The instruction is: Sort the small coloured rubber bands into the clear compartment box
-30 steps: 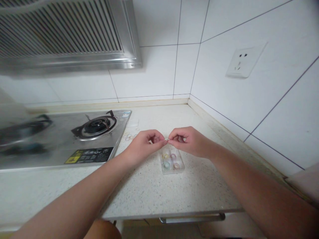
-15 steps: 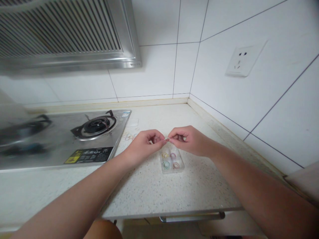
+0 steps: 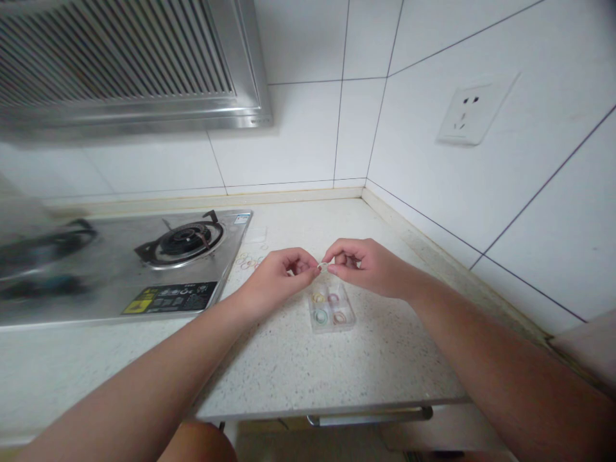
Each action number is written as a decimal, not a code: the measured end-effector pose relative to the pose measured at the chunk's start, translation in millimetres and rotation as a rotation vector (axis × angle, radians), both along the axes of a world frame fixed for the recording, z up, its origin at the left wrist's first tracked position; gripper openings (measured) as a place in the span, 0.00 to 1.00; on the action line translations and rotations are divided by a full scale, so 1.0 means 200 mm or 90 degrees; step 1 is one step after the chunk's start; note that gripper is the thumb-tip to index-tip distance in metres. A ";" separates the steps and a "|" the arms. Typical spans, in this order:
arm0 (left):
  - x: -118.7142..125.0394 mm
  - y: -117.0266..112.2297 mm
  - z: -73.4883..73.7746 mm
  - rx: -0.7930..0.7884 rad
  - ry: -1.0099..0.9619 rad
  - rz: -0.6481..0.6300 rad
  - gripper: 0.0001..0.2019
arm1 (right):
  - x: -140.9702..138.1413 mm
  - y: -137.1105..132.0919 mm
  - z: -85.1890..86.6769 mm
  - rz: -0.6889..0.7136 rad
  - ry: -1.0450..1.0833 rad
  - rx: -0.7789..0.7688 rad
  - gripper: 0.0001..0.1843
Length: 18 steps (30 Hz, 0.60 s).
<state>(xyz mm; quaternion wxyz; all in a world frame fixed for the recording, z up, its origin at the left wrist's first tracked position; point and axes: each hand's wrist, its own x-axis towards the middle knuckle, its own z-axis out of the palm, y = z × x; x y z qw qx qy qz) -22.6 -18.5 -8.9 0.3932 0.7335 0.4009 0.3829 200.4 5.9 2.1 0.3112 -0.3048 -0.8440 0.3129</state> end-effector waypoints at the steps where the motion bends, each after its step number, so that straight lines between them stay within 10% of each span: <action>1: 0.00 0.00 0.00 0.000 0.000 0.000 0.09 | 0.00 0.00 0.00 0.001 -0.001 -0.002 0.10; 18: 0.01 -0.02 0.02 -0.014 -0.007 -0.002 0.08 | 0.01 0.00 0.01 -0.005 -0.006 0.022 0.11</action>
